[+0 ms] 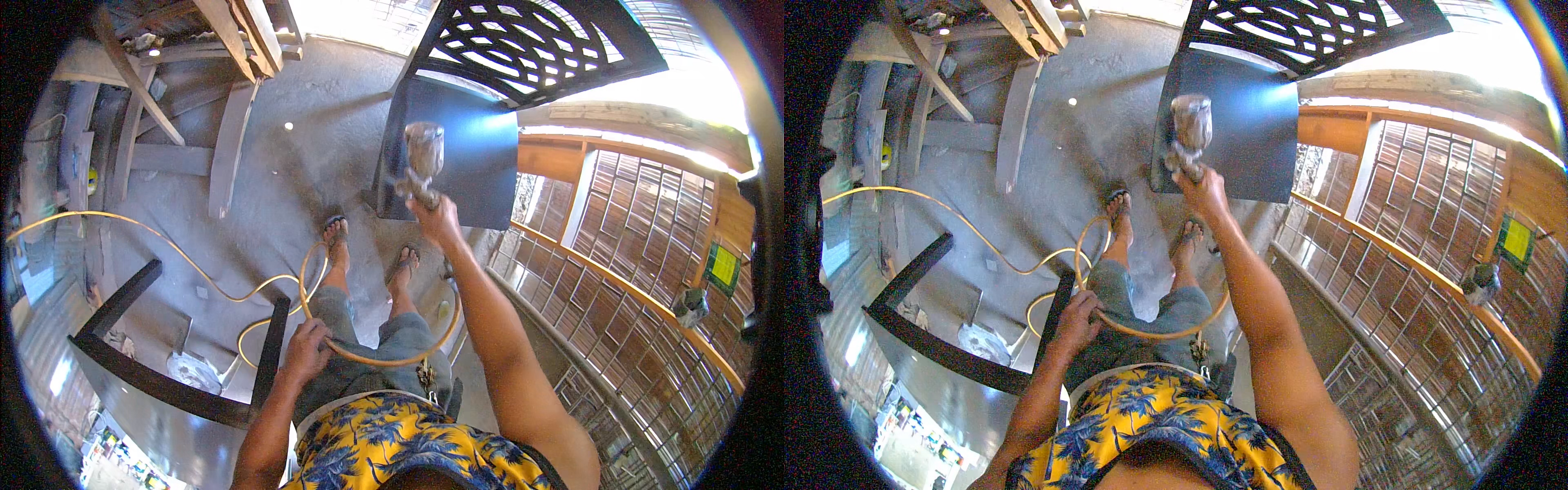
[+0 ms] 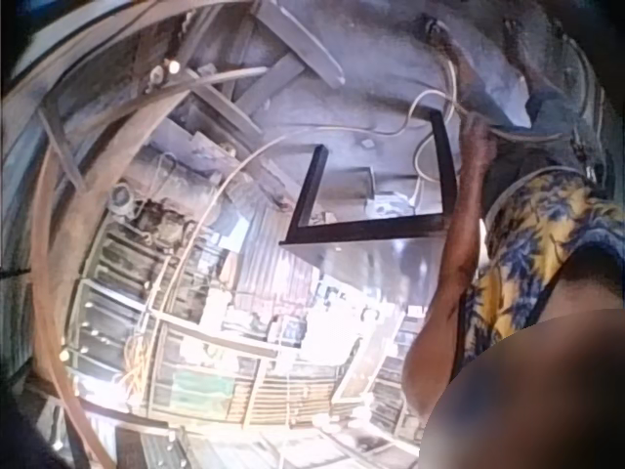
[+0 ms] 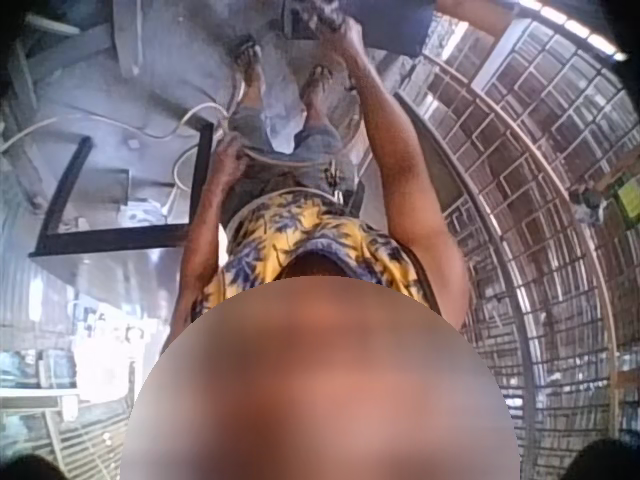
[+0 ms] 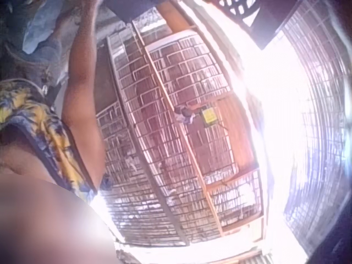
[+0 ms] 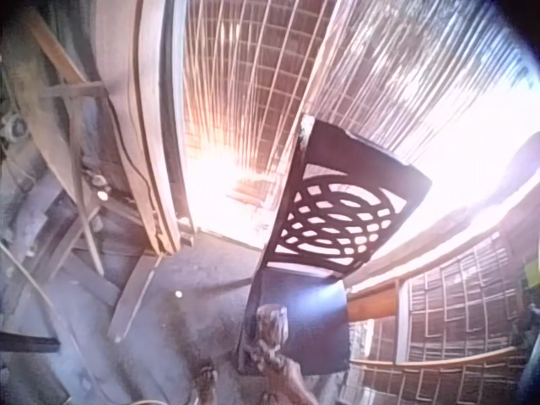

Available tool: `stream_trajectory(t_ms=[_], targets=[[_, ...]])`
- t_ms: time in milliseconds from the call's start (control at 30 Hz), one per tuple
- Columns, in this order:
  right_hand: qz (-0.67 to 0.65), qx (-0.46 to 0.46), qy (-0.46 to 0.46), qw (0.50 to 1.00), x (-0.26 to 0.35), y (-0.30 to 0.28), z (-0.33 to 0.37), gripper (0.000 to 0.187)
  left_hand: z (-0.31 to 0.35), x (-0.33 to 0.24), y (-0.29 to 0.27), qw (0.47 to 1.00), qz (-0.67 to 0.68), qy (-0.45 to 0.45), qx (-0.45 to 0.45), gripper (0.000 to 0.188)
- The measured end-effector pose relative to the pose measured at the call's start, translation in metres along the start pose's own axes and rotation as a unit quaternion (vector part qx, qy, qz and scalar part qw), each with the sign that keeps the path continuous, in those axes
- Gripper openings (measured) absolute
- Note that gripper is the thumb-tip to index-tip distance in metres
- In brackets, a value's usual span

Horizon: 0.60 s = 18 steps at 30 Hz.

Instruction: The person uses a spray gun to apply paint to a wooden chair. They reposition the chair multiple times to cover different surfaces, including the legs, seat, and backrest, while maintaining a consistent spray distance.

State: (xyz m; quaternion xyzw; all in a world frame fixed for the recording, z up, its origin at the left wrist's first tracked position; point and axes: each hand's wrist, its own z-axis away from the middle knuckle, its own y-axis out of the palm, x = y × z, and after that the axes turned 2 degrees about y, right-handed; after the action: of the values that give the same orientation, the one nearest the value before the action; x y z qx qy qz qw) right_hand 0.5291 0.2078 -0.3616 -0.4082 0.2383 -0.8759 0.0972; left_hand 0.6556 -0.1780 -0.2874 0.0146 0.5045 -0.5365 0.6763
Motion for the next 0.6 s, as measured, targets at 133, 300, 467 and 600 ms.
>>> stream_trajectory(t_ms=[133, 300, 467, 600], targets=[[0.034, -0.067, 0.032, 0.997, 0.034, -0.008, -0.062, 0.043, -0.006, 0.003, -0.015, 0.998, -0.002, -0.058, -0.018, 0.039], [0.036, -0.128, 0.020, 0.991, 0.062, -0.022, -0.121, 0.046, -0.013, -0.001, -0.024, 0.996, 0.008, -0.069, -0.047, 0.041], [0.036, -0.214, 0.000, 0.976, 0.060, -0.029, -0.156, 0.049, -0.019, -0.005, -0.026, 0.996, 0.003, -0.067, -0.051, 0.040], [0.102, -0.212, -0.015, 0.972, 0.044, -0.038, -0.152, 0.056, -0.021, -0.010, -0.026, 0.996, 0.019, -0.067, -0.054, 0.039]])
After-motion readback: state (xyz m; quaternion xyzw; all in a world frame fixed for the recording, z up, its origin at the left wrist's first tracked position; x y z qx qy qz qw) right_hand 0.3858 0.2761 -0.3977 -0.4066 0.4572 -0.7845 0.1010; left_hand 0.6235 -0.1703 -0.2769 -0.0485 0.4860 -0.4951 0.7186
